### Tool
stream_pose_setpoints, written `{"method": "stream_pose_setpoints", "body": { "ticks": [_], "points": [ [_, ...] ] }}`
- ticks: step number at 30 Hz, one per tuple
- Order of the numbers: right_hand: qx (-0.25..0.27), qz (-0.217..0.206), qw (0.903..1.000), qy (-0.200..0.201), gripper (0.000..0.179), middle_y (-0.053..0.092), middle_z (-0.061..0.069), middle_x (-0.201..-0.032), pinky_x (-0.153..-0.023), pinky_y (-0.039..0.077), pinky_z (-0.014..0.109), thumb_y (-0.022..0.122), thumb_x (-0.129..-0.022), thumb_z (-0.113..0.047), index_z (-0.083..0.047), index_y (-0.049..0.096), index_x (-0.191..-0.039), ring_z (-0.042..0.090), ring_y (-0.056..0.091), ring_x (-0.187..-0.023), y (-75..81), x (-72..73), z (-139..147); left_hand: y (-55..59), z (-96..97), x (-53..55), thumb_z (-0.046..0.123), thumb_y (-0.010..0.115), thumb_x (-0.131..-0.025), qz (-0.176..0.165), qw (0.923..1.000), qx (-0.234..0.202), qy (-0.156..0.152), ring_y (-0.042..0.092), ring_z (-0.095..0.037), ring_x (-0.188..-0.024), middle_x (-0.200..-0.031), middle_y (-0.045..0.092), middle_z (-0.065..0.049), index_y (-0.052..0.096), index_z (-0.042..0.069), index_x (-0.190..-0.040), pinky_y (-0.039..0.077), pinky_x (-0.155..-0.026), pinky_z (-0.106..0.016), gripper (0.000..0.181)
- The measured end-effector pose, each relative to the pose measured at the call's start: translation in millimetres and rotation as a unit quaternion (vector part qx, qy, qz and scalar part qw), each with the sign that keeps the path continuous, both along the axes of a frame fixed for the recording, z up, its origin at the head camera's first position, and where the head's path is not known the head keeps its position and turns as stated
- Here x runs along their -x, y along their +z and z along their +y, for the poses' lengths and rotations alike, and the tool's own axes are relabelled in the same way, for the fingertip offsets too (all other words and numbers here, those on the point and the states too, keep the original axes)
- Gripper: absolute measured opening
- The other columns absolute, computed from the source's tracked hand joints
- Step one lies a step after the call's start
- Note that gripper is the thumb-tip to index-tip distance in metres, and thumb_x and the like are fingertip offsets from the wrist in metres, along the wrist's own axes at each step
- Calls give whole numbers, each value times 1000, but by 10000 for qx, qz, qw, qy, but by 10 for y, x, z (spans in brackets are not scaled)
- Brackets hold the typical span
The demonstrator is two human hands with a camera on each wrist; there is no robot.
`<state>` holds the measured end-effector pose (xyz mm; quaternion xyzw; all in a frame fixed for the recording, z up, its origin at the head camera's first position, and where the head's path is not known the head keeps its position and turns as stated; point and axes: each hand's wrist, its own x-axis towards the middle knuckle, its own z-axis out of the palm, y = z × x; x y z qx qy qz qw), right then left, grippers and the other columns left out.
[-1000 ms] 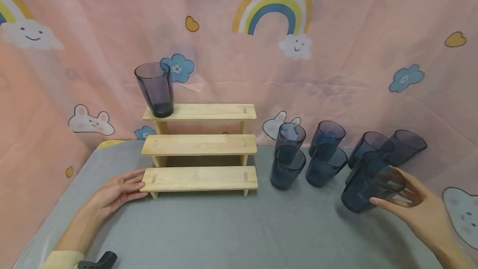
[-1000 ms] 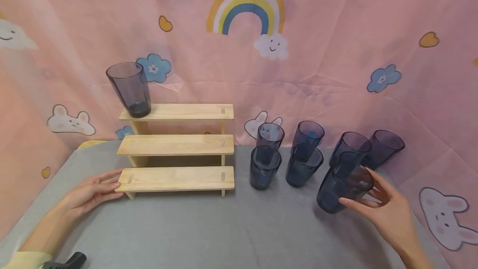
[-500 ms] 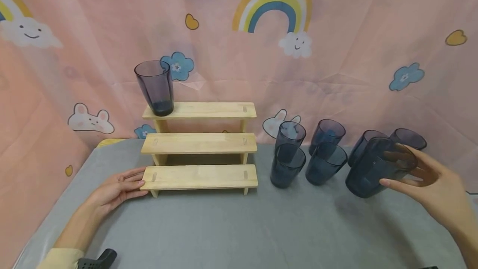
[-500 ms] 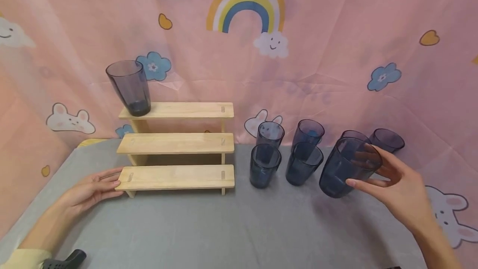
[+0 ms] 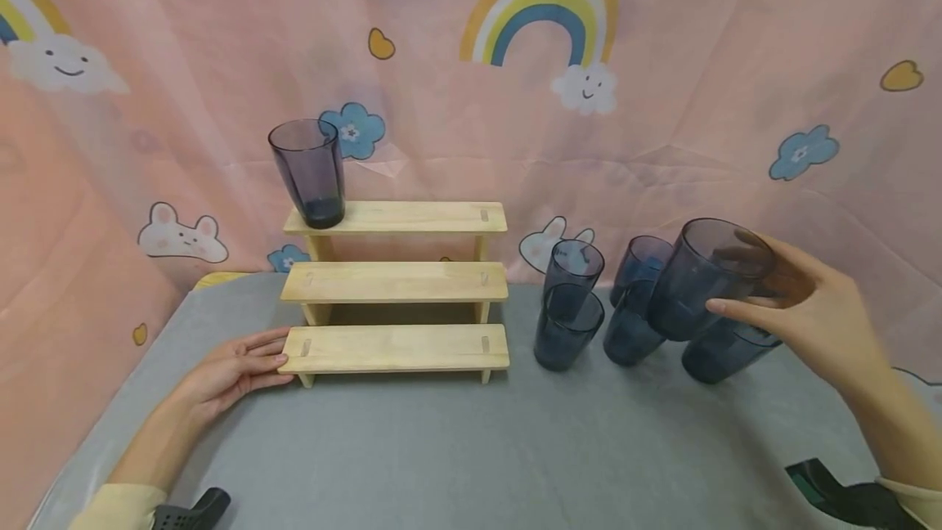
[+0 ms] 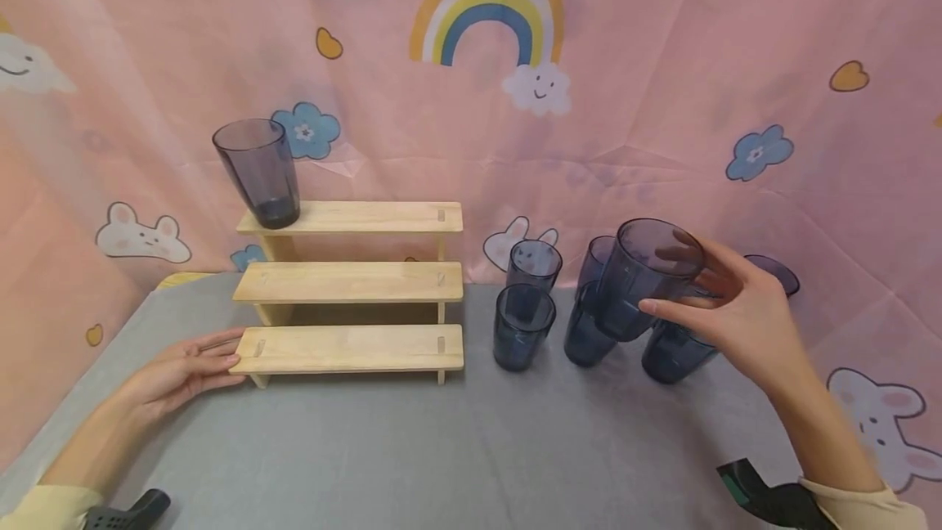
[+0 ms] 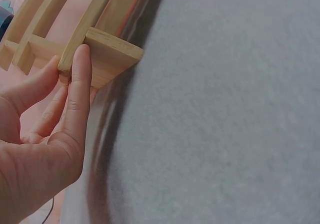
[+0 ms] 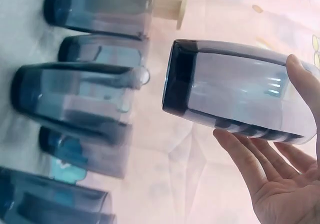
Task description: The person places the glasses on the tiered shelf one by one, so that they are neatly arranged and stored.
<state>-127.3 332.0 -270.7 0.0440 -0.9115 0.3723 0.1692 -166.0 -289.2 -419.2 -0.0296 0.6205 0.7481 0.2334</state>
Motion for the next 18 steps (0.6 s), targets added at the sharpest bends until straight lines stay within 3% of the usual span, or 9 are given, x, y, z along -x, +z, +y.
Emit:
{"method": "stream_pose_setpoints", "body": {
  "ticks": [4,14,18],
  "points": [
    [210,-26,9993,315,81,59,-20,-121,-72,50,7,82,-81,-11,-29,43,-149,-3,56,-101,68,121,-90,1,-9,6,0,57,-97,-5,10000,-17,16,63,-15,-108,-153,27,-22,4,-6,-154,53,-95,-42,79],
    [303,-89,9980,545,78,62,-10,-127,-83,48,12,81,-82,-16,-33,43,-148,13,54,-116,139,371,-314,-15,-9,-19,-3,56,-97,-6,9995,-310,-16,63,-17,-109,-135,49,-8,1,-8,-153,52,-96,-42,79],
    [440,-116,9968,663,78,62,-9,-126,-82,48,9,82,-82,-16,-32,44,-148,11,55,-115,161,444,-445,-12,-1,-8,-3,57,-97,0,9995,-313,20,63,-18,-109,-139,46,-13,2,-9,-153,52,-96,-42,79]
  ]
}}
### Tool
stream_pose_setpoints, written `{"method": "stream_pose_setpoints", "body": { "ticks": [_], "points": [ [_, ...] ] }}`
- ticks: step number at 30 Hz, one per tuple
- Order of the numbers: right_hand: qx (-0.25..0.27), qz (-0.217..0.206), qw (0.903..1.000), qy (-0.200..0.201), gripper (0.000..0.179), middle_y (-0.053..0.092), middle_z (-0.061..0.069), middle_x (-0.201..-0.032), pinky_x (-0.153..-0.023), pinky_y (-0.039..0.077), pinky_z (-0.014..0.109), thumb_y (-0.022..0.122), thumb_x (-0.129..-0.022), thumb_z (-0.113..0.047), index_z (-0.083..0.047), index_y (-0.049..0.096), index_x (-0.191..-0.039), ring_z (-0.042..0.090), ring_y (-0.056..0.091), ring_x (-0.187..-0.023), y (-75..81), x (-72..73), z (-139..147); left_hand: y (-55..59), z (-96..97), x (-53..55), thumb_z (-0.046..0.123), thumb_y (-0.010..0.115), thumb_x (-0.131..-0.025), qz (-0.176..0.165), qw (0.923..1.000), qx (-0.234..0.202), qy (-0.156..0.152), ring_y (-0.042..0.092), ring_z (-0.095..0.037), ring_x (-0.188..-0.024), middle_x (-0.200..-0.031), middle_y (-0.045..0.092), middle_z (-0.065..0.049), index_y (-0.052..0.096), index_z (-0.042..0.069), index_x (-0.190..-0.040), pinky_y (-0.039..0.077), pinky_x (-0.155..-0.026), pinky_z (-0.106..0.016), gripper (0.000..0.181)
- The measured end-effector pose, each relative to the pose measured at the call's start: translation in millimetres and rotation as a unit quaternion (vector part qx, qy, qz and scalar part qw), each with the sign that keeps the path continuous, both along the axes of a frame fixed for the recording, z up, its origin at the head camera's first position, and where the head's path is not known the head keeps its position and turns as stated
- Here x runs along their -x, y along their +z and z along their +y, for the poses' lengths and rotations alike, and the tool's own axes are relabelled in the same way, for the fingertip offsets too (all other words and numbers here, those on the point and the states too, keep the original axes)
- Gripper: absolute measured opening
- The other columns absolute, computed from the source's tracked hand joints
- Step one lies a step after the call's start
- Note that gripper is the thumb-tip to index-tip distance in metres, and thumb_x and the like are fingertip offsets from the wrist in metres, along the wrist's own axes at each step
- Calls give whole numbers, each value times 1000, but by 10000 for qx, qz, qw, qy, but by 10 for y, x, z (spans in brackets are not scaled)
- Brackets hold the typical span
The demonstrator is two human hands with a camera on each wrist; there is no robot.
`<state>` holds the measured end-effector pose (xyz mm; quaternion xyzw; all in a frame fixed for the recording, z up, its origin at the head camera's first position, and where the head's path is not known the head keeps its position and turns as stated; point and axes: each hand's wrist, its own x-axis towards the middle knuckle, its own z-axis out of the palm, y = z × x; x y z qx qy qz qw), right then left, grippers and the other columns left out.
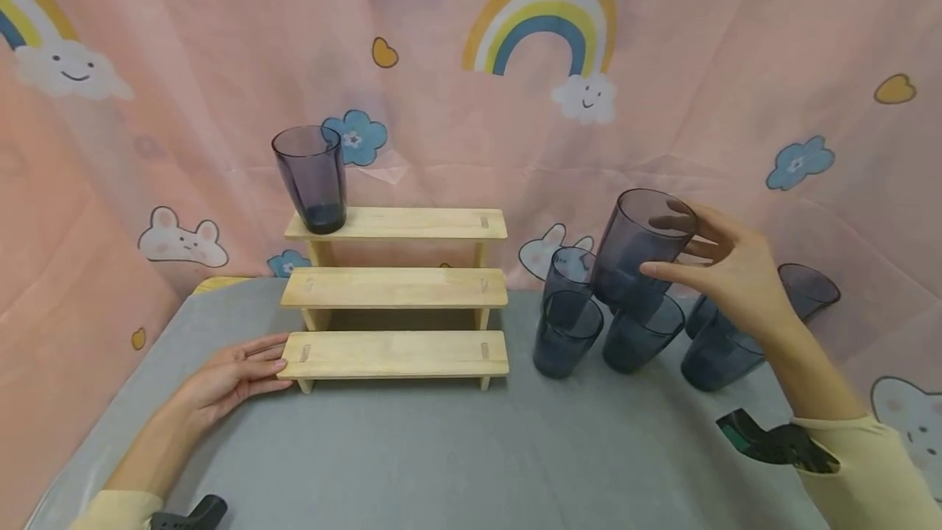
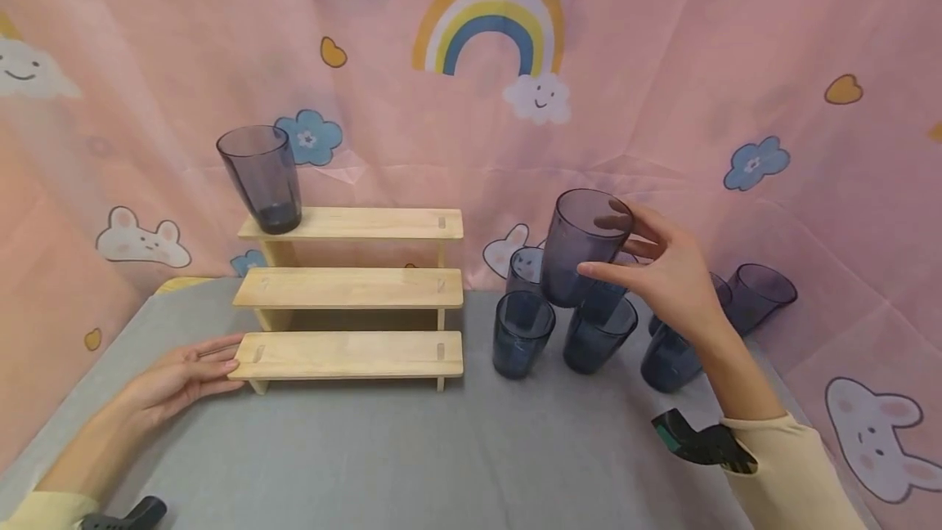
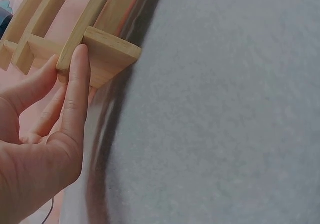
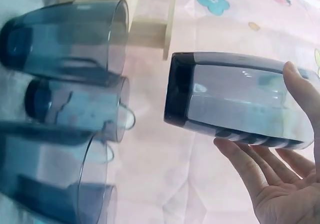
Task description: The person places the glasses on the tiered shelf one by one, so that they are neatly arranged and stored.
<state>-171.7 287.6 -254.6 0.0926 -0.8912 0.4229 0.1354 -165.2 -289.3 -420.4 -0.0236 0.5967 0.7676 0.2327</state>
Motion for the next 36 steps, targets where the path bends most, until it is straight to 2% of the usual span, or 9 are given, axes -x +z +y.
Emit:
{"method": "stream_pose_setpoints", "body": {
  "ticks": [3,7,9,11,15,17,23,29,36],
  "points": [
    [23,16,10000,56,78,62,-8,-127,-86,48,11,83,-81,-18,-33,44,-147,11,55,-116,24,47,-93,-2,14,13,-2,57,-97,23,10000,84,-21,63,-17,-109,-149,34,-22,3,-8,-154,51,-97,-42,79],
    [53,53,9999,140,76,61,-5,-129,-85,50,14,83,-81,-22,-35,45,-147,23,56,-120,57,125,-233,-3,31,27,-1,57,-97,23,9998,213,0,63,-15,-109,-157,13,-29,4,-7,-154,52,-96,-41,78],
    [124,93,9997,195,75,62,-3,-129,-86,52,17,82,-82,-23,-35,46,-146,28,56,-121,68,174,-313,-2,33,28,-1,57,-97,4,9997,254,41,63,-15,-108,-157,10,-29,4,-7,-154,53,-96,-41,78],
    [240,105,9993,272,73,62,-1,-130,-90,54,27,82,-82,-22,-33,47,-146,31,56,-122,77,224,-392,-1,29,29,-1,57,-97,-20,9997,239,61,63,-15,-108,-157,12,-29,4,-7,-154,53,-96,-41,78],
    [451,115,9982,382,73,63,2,-129,-99,50,52,83,-80,-23,-29,49,-145,33,55,-123,83,314,-551,-3,21,26,-1,58,-97,-24,9998,172,31,63,-17,-109,-151,31,-22,4,-6,-154,52,-96,-42,79],
    [567,91,9973,457,74,62,4,-129,-101,46,56,85,-79,-25,-28,50,-144,33,55,-124,80,358,-631,-5,15,24,-1,58,-97,-23,9999,123,20,63,-17,-109,-146,39,-16,4,-6,-154,52,-96,-42,79],
    [543,216,9966,590,76,62,8,-129,-97,50,53,86,-77,-25,-22,51,-144,31,58,-120,50,498,-856,-4,5,15,-2,57,-97,0,10000,34,11,64,-17,-108,-135,50,-8,4,-7,-154,53,-95,-42,79],
    [697,377,9941,740,79,62,8,-128,-89,56,48,87,-75,-24,-19,50,-145,28,60,-118,15,648,-1078,11,6,4,-3,58,-96,-19,10000,10,39,64,-18,-108,-132,51,-8,3,-8,-154,53,-95,-42,80],
    [960,386,9908,872,83,62,7,-128,-93,54,46,88,-74,-26,-20,47,-147,26,60,-119,2,760,-1372,11,4,-7,-3,58,-96,13,10000,-3,40,64,-18,-107,-130,53,-6,3,-8,-154,53,-95,-42,80]
  ]
}}
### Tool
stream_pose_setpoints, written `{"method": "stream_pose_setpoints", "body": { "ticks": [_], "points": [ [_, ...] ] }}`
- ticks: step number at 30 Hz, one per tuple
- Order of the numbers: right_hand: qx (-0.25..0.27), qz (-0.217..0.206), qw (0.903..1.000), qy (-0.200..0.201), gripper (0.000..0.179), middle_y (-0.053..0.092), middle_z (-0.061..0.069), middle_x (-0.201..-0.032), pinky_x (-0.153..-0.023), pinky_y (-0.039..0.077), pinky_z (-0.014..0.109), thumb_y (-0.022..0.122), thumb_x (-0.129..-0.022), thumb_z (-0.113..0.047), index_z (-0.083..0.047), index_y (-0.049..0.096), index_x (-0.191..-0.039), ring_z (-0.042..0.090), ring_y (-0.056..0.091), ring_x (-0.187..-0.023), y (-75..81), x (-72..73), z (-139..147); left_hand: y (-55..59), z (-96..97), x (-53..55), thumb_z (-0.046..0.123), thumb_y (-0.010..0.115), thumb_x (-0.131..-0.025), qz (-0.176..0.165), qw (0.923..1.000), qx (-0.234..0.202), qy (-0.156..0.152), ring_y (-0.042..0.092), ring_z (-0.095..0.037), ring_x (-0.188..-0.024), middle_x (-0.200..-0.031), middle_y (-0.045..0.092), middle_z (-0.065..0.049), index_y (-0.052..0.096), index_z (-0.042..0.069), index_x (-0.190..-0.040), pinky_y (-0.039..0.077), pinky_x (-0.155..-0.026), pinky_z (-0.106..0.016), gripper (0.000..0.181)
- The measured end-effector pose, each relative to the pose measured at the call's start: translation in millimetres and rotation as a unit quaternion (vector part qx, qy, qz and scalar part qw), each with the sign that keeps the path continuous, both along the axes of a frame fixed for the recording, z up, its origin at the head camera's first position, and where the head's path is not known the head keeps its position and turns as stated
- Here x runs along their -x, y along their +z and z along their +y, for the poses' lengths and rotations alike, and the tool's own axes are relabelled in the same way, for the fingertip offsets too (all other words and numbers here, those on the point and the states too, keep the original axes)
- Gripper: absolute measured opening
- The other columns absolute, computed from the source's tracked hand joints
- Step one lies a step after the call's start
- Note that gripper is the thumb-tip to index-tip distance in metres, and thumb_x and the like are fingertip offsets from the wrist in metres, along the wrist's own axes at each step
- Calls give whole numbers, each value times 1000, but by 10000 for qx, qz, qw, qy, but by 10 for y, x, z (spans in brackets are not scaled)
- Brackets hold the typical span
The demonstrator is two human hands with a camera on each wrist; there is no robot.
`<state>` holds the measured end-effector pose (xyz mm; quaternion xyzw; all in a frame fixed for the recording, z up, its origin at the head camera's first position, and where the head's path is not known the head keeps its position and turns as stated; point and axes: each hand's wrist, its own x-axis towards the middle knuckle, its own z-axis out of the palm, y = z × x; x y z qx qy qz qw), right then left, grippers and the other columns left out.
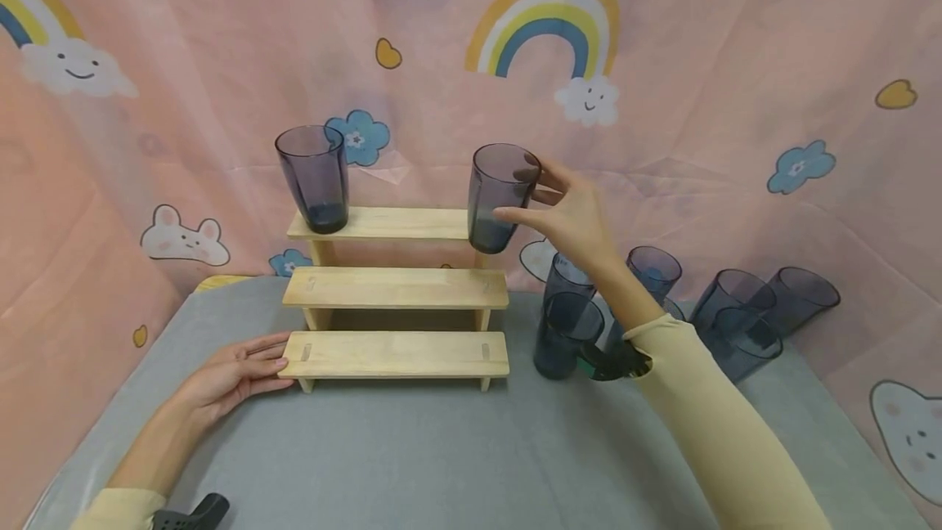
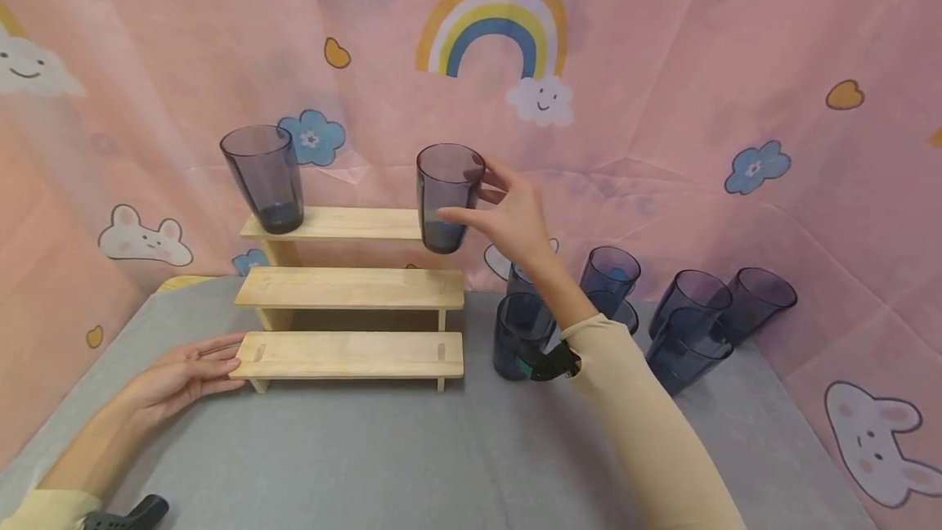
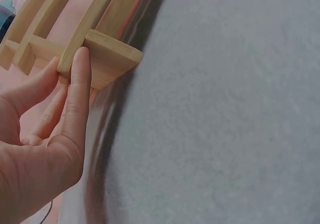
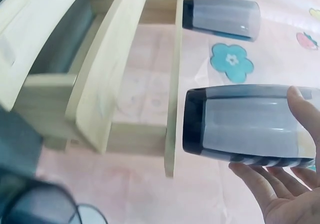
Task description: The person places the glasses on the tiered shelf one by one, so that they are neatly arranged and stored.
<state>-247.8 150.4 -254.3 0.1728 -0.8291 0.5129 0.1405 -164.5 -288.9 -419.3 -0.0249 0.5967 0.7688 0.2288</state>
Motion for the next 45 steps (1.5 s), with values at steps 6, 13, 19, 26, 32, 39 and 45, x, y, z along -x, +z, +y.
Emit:
{"method": "stream_pose_setpoints", "body": {
  "ticks": [6,13,19,26,32,39,45],
  "points": [
    [247,-16,9996,168,86,61,9,-128,-96,53,43,88,-74,-23,-18,46,-148,27,61,-118,-27,105,-249,-11,1,-2,-2,58,-96,64,10000,23,18,64,-18,-107,-130,53,-6,4,-8,-153,53,-95,-42,79],
    [436,-96,9987,237,86,62,6,-128,-94,54,37,89,-73,-23,-19,46,-147,23,61,-117,-25,226,-543,-23,-19,-1,-3,58,-96,92,9999,-42,-17,64,-18,-107,-124,56,-2,2,-9,-153,53,-94,-41,80],
    [516,-168,9979,353,85,59,7,-133,-94,54,34,88,-74,-24,-17,46,-148,23,60,-118,-39,321,-835,-43,-31,0,-2,58,-96,81,9999,-74,-59,64,-18,-108,-127,55,-4,2,-9,-153,53,-95,-41,80],
    [626,-76,9969,478,83,60,9,-132,-89,57,33,89,-73,-19,-13,48,-146,25,62,-115,-32,416,-1077,-53,-37,0,-2,58,-97,107,9999,-79,-84,64,-18,-108,-126,55,-3,1,-10,-153,53,-95,-41,80],
    [444,-275,9980,360,88,56,12,-137,-92,55,33,88,-74,-24,-13,43,-149,26,61,-118,-9,426,-1141,-42,-38,10,-2,58,-97,179,9998,-28,-105,64,-18,-109,-128,54,-4,2,-10,-153,53,-95,-41,79],
    [276,-444,9976,445,90,52,11,-141,-95,54,33,86,-77,-27,-15,37,-152,26,57,-123,8,424,-1162,-14,-49,8,-2,58,-97,173,9998,5,-21,64,-18,-108,-131,52,-6,3,-9,-153,53,-94,-41,79],
    [269,-491,9971,507,89,48,13,-145,-98,52,36,84,-80,-25,-14,35,-153,29,54,-126,-6,381,-1145,-30,-29,-12,-2,59,-96,156,9999,1,-29,64,-19,-108,-132,52,-7,4,-10,-153,53,-95,-42,79]
  ]
}}
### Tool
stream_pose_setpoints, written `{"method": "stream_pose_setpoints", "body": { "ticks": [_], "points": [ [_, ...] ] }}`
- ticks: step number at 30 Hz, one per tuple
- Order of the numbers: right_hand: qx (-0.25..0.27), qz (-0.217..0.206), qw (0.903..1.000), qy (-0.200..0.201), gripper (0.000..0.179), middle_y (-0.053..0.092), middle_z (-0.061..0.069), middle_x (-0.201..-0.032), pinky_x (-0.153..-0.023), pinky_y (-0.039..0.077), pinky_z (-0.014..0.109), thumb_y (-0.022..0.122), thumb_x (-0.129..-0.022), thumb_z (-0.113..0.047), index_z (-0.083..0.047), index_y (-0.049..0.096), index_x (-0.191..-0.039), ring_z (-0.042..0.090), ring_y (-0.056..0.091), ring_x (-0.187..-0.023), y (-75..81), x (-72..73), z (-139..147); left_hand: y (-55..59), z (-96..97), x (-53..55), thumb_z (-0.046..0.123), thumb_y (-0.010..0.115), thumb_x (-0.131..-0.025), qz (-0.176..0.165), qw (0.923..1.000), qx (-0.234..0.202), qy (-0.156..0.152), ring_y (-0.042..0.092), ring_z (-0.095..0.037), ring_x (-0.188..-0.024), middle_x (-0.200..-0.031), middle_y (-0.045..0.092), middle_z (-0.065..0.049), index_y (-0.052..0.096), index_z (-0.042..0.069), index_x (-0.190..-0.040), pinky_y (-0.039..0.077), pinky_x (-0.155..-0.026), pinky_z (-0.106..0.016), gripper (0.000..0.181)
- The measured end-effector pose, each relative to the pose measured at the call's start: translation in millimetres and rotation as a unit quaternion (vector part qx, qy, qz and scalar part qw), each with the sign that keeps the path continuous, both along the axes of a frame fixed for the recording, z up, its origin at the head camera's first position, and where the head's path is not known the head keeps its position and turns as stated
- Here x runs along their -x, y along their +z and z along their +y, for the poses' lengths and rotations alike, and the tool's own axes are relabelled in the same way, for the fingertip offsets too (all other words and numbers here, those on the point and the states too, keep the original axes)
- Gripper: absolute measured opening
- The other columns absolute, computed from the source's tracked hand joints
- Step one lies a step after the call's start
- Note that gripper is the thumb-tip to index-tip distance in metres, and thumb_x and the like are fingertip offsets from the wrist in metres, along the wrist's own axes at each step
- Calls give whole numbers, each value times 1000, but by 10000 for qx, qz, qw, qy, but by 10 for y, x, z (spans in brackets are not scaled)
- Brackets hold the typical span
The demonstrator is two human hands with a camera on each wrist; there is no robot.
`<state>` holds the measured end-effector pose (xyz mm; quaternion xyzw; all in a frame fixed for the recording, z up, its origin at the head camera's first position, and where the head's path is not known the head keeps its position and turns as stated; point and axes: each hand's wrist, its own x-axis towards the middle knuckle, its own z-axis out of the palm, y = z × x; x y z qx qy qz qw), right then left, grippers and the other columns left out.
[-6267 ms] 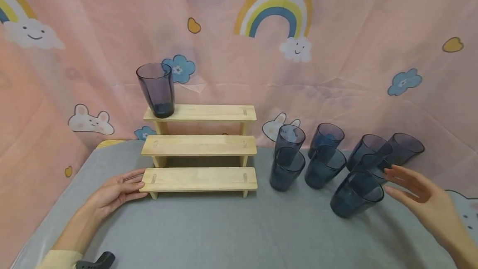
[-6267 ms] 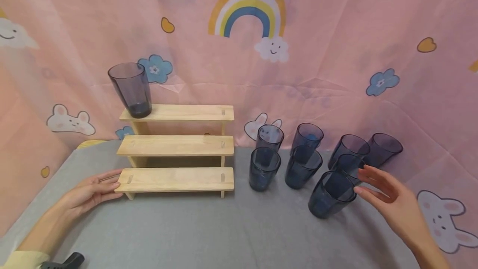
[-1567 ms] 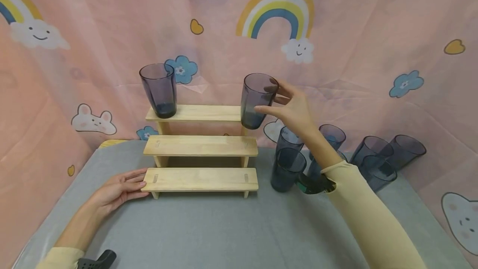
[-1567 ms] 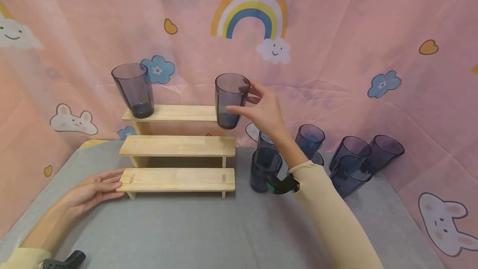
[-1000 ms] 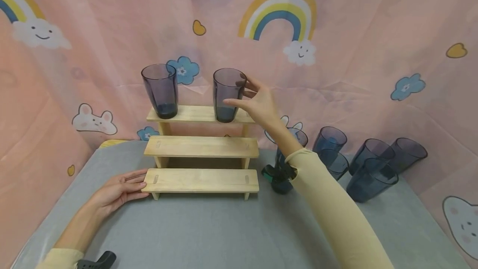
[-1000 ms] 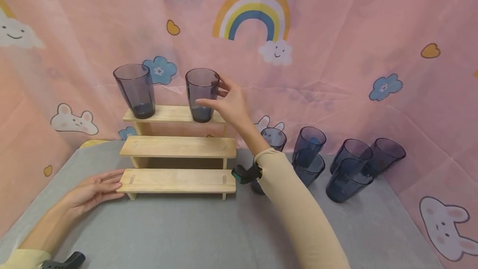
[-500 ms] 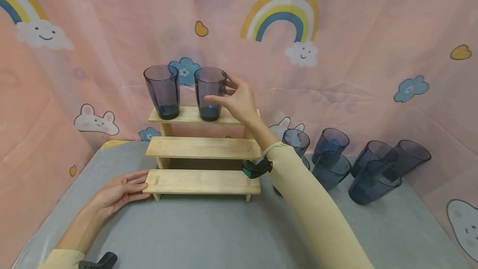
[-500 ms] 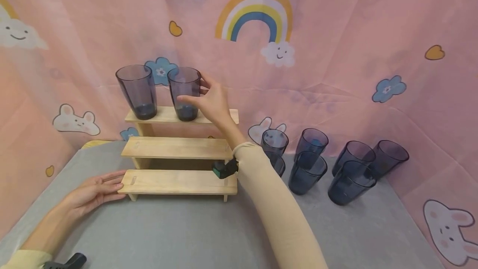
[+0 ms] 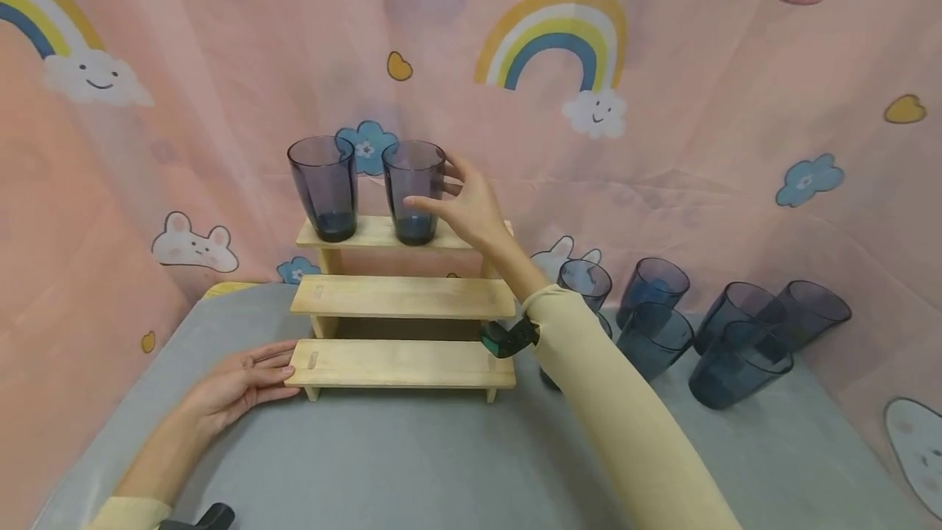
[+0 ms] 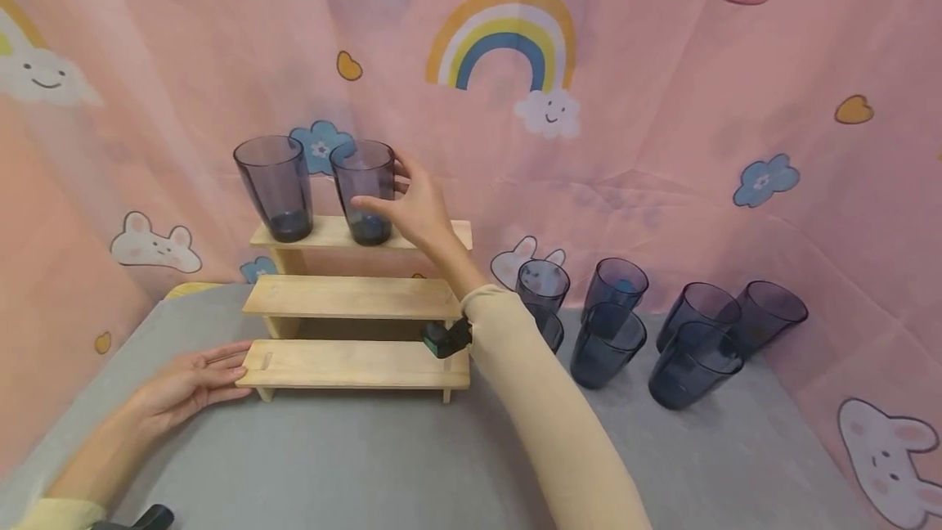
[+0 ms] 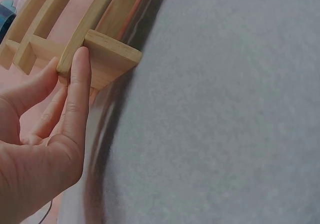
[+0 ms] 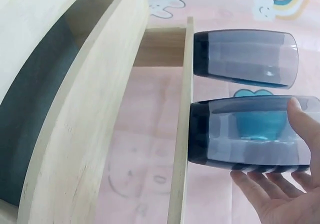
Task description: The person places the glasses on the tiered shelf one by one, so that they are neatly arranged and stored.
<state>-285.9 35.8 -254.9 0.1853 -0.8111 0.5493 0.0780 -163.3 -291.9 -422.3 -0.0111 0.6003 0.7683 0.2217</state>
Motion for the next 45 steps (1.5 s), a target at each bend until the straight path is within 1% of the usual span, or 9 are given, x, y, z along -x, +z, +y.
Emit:
{"method": "stream_pose_setpoints", "body": {
  "ticks": [4,11,14,20,25,33,41,43,45],
  "points": [
    [101,1,9999,65,90,47,14,-145,-100,51,37,83,-81,-24,-14,32,-154,29,52,-128,-20,-30,47,-25,10,0,-1,59,-96,-16,10000,21,1,64,-19,-108,-134,51,-8,4,-10,-152,53,-94,-42,79],
    [236,420,9987,140,83,50,13,-142,-99,51,37,81,-83,-19,-12,36,-152,25,54,-127,35,-78,223,-35,11,6,-1,58,-97,-22,10000,15,-44,63,-19,-109,-134,50,-8,3,-10,-153,53,-95,-41,79],
    [158,519,9983,196,77,51,13,-141,-101,50,39,79,-84,-17,-9,39,-150,27,54,-126,97,-171,332,-46,33,-5,-1,58,-97,-37,10000,18,-28,63,-18,-109,-136,49,-9,4,-9,-153,53,-95,-41,79],
    [-74,959,9950,288,58,55,15,-137,-106,45,42,76,-88,-15,-4,52,-140,26,55,-124,61,-252,536,-77,27,-13,-1,58,-97,-86,10000,-8,27,63,-17,-109,-142,43,-13,3,-9,-153,53,-95,-41,79],
    [-215,982,9944,331,56,55,16,-137,-106,45,42,75,-88,-13,-4,53,-139,26,54,-125,72,-375,731,-56,37,-8,-1,58,-97,-109,9999,-21,52,63,-18,-109,-145,40,-15,4,-8,-153,53,-95,-42,78],
    [-700,1106,9914,85,57,54,13,-138,-107,44,42,75,-88,-12,-5,53,-140,26,53,-126,47,-551,1139,-49,27,8,-2,57,-97,-76,9999,-73,16,63,-17,-109,-134,50,-8,2,-9,-153,53,-95,-41,79],
    [-1060,884,9898,-365,59,54,12,-139,-106,44,45,75,-88,-18,-8,52,-141,28,52,-127,-16,-733,1605,-40,-3,0,-1,58,-97,-36,10000,-78,-16,63,-17,-109,-128,53,-3,1,-9,-153,53,-95,-41,80],
    [-1117,905,9884,-484,58,56,12,-137,-105,45,44,75,-89,-17,-8,52,-141,29,53,-126,-28,-774,1733,-41,0,2,-2,57,-97,-34,9999,-117,-27,63,-17,-109,-127,54,-2,1,-9,-153,53,-95,-41,80],
    [-1197,893,9869,-612,57,56,12,-137,-104,47,36,75,-89,-17,-9,52,-141,29,54,-125,-42,-821,1861,-41,2,4,-3,57,-97,-46,9998,-174,-25,64,-18,-108,-124,56,0,0,-9,-153,53,-95,-41,80]
  ]
}}
